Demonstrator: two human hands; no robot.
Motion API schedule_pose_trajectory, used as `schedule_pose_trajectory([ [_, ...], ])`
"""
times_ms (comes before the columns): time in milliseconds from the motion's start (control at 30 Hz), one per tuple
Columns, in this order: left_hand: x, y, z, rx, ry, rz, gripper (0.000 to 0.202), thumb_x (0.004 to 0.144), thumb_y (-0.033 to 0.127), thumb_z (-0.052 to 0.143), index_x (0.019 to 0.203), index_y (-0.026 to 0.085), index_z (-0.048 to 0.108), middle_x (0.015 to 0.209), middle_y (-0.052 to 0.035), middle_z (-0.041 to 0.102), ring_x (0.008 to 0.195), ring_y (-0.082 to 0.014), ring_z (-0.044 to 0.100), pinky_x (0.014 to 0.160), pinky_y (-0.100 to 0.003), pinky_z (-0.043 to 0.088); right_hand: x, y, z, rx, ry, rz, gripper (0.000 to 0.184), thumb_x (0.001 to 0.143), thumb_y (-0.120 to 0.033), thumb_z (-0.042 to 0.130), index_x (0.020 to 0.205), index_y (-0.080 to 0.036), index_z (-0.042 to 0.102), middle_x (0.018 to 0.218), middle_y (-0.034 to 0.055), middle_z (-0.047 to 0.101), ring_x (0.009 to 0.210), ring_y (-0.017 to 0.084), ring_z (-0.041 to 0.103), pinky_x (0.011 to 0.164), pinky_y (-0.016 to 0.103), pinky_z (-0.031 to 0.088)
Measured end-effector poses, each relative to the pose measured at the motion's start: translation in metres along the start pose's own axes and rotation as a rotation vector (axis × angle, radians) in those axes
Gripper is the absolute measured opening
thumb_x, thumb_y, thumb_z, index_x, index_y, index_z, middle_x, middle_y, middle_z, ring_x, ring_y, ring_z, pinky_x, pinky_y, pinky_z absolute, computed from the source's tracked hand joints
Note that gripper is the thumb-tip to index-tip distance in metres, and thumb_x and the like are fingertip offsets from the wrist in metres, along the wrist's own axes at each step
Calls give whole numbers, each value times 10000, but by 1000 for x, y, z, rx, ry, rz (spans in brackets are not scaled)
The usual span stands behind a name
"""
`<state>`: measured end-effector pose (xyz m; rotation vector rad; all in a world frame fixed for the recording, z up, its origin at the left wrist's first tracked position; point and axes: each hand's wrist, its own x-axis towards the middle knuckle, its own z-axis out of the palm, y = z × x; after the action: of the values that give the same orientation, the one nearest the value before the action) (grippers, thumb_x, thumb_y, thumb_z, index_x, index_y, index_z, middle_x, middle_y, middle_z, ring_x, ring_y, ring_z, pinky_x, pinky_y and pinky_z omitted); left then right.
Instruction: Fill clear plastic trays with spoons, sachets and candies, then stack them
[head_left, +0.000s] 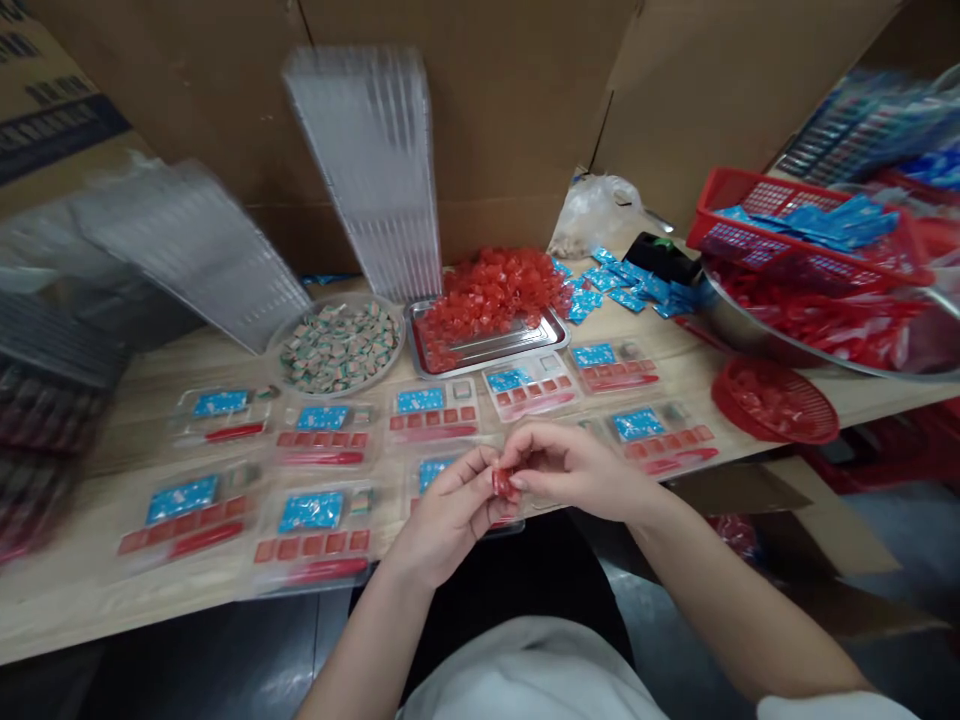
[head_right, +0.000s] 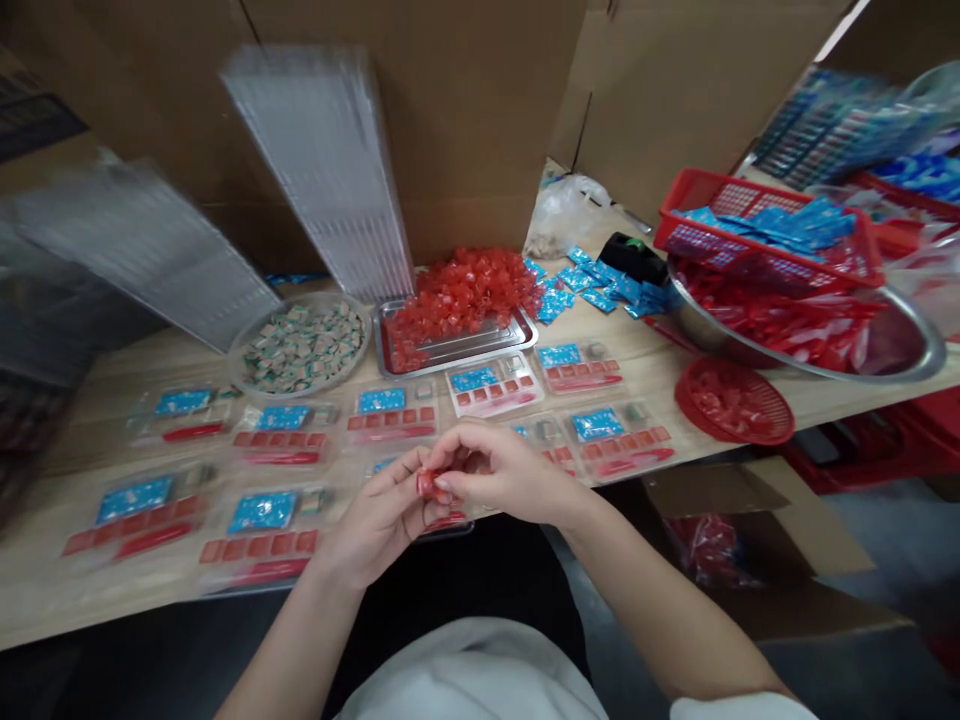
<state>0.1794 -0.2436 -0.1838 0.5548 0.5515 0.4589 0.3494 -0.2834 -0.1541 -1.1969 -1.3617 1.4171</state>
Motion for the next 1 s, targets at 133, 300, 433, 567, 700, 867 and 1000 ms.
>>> schedule_pose_trajectory([
  [133, -1, -1, 1, 27, 52, 21, 152, 799, 255, 643, 832, 145, 544, 716, -2, 561, 659, -70, 537, 609, -172, 439, 1, 5, 2, 132, 16, 88, 155, 774, -223, 641, 896, -156, 573, 799, 13, 640, 741, 111, 607, 694, 253, 487],
  [300, 0, -6, 4, 23, 79, 45, 175, 788, 280, 652, 819, 146, 542, 724, 10, 537, 634, -58, 497, 606, -174, 414, 2, 8, 6, 171, 54, 164, 197, 715, -251, 704, 818, -152, 570, 740, -2, 637, 689, 104, 600, 648, 239, 475],
  [433, -4, -8, 6, 40, 92, 49, 191, 777, 303, 660, 794, 160, 535, 720, 17, 530, 634, -64, 497, 604, -183, 408, 0, 9, 4, 230, 15, 209, 202, 708, -275, 717, 765, -152, 567, 706, -16, 610, 654, 89, 568, 609, 217, 445],
  [567, -9, -6, 5, 89, 71, 206, 177, 785, 299, 647, 781, 173, 522, 808, 11, 546, 634, -66, 497, 587, -188, 408, -1, 15, 3, 402, 66, 249, 222, 707, -304, 725, 755, -151, 571, 655, -37, 569, 578, 62, 514, 551, 189, 411],
  [700, -7, -6, 4, 200, -28, 406, 238, 710, 250, 719, 804, 193, 508, 830, 14, 556, 677, -91, 524, 624, -218, 450, -2, 23, 9, 656, 28, 319, 224, 717, -305, 720, 763, -160, 556, 676, -33, 586, 566, 67, 541, 539, 196, 424],
  [867, 3, -15, 1, 378, 251, 533, 234, 712, 187, 708, 796, 206, 491, 773, 19, 604, 642, -96, 545, 601, -212, 442, -4, 28, 22, 599, 234, 241, 207, 755, -346, 684, 831, -174, 597, 720, -16, 624, 629, 93, 593, 593, 224, 471],
  [1000, -3, -31, -11, 706, 445, 631, 96, 747, 191, 674, 780, 212, 586, 799, -19, 660, 717, -144, 588, 644, -244, 434, -9, 34, 26, 414, 293, 239, 280, 742, -388, 683, 928, -189, 618, 782, 9, 664, 706, 140, 633, 669, 288, 510],
])
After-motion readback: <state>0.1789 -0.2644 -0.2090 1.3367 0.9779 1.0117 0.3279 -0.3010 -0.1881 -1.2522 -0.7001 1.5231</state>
